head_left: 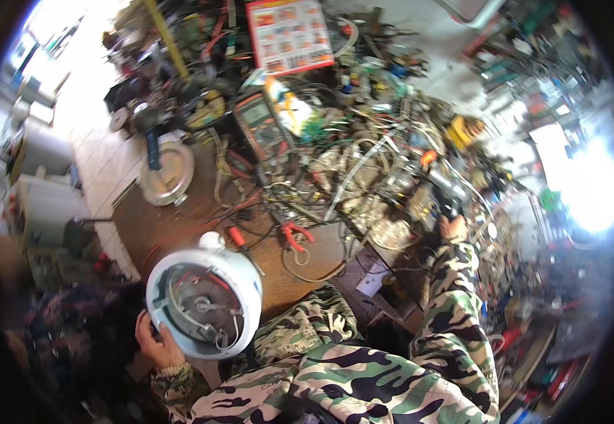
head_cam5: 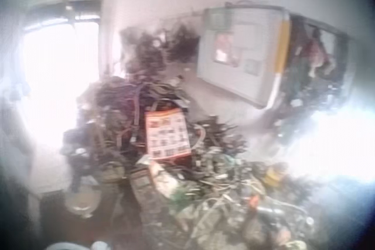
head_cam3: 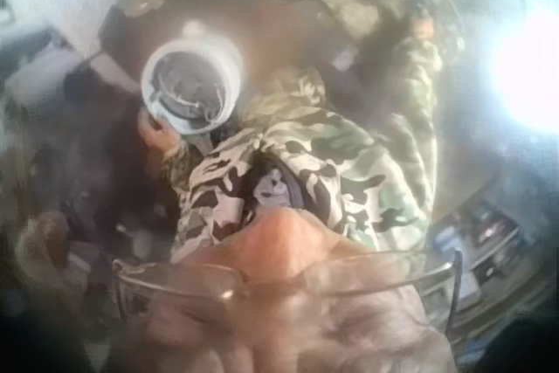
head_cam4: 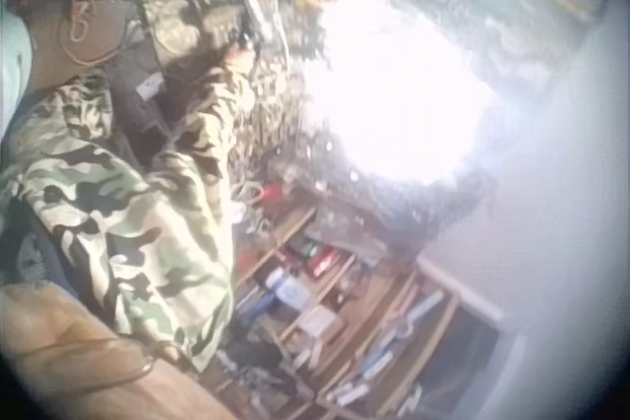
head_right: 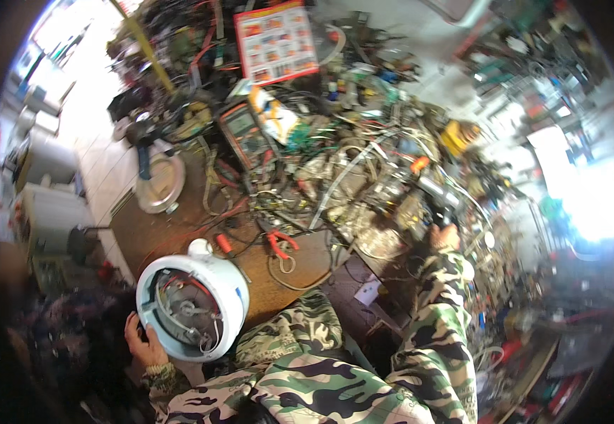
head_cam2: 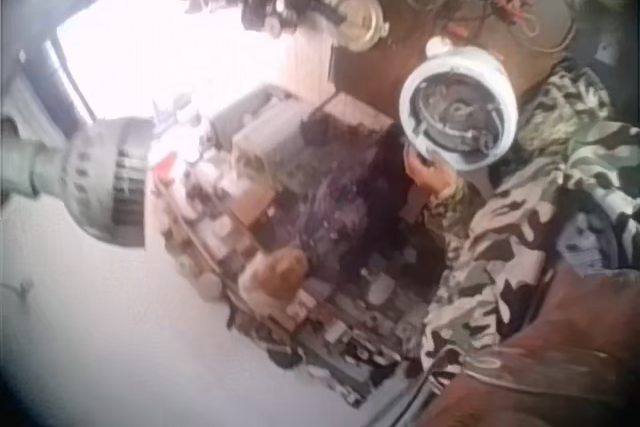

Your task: The person uses a heat gun to apply heat to the interior of a white circular electronic housing, then uses multimeter probes to test internal wires and components. The person manipulates wires and holds the housing while performing these actions.

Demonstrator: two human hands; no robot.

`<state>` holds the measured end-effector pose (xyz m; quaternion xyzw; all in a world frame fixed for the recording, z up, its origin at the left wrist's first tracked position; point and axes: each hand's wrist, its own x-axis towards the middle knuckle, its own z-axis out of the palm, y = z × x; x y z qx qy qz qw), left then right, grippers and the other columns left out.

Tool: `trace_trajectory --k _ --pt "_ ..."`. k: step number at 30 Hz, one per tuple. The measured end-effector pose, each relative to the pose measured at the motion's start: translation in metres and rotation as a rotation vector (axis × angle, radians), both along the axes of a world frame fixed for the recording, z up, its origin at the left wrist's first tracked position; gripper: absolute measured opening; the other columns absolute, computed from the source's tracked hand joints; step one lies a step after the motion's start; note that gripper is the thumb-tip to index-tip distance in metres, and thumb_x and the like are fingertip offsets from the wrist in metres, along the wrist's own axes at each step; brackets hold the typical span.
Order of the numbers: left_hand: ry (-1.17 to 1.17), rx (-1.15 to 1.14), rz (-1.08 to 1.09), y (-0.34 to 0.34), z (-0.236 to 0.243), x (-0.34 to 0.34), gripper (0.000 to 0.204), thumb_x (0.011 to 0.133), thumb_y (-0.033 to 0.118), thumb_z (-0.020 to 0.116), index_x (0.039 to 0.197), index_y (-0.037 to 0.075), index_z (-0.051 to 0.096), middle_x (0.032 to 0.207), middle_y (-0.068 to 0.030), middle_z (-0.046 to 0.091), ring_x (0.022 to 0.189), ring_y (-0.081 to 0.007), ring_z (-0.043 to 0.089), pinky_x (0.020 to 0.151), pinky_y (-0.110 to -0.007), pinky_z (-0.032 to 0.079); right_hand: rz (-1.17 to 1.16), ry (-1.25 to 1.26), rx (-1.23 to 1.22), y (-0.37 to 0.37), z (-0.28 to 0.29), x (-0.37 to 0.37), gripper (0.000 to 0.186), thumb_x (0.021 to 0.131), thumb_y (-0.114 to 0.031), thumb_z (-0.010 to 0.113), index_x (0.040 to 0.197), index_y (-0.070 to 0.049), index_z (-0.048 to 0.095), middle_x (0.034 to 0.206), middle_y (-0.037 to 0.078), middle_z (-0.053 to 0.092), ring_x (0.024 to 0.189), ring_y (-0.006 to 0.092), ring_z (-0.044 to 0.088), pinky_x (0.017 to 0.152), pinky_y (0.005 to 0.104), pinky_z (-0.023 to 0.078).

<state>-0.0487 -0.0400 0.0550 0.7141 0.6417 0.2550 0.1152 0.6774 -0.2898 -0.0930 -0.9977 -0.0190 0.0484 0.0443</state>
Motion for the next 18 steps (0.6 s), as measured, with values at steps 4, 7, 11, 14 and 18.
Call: trace_trajectory --k 4,7,11,14,18 --pt "-0.064 0.081 -0.016 -0.008 0.006 0.016 0.037 0.087 -0.001 0.064 0.125 -0.003 0.064 0.134 -0.0225 0.063 0.122 -0.0384 0.061 0.106 -0.045 0.048 0.013 -0.008 0.227 -0.037 -0.036 0.051 0.055 0.076 -0.044 0.084 0.104 0.002 0.073 0.09 0.019 0.076 0.086 0.0362 0.074 0.079 0.0456 0.058" --pt "-0.198 0.082 -0.022 -0.016 0.018 0.031 0.034 0.091 -0.001 0.062 0.124 -0.004 0.064 0.132 -0.0223 0.063 0.121 -0.0342 0.062 0.104 -0.041 0.049 -0.054 0.21 0.658 -0.023 -0.015 0.049 0.03 0.081 -0.024 0.082 0.083 0.004 0.073 0.068 0.008 0.067 0.049 0.0188 0.059 0.048 0.035 0.046" --pt "-0.452 -0.069 -0.095 -0.022 0.04 0.066 0.028 0.097 0.002 0.06 0.123 -0.005 0.063 0.125 -0.0186 0.066 0.113 -0.0261 0.066 0.1 -0.036 0.052 0.114 0.278 1.191 0.034 0.087 -0.083 0.014 0.091 -0.013 0.071 0.097 -0.006 0.061 0.061 0.002 0.058 0.049 0.0107 0.053 0.044 0.0286 0.042" --pt "-0.709 -0.285 -0.258 -0.032 0.049 0.1 0.031 0.097 0.006 0.062 0.124 -0.008 0.062 0.122 -0.0175 0.066 0.11 -0.024 0.069 0.1 -0.034 0.054 0.277 0.434 1.276 0.098 0.156 -0.201 0.015 0.09 -0.008 0.069 0.101 -0.006 0.058 0.074 0.005 0.063 0.055 0.0122 0.057 0.047 0.0286 0.044" --pt "-1.002 -0.745 -0.513 -0.027 0.051 0.159 0.064 0.095 0.016 0.073 0.148 -0.005 0.045 0.141 -0.0165 0.057 0.129 -0.0247 0.058 0.112 -0.041 0.044 0.679 0.521 1.421 0.123 0.154 -0.315 0.045 0.085 -0.006 0.079 0.125 0.0 0.058 0.098 0.011 0.069 0.075 0.0196 0.067 0.062 0.0346 0.055"
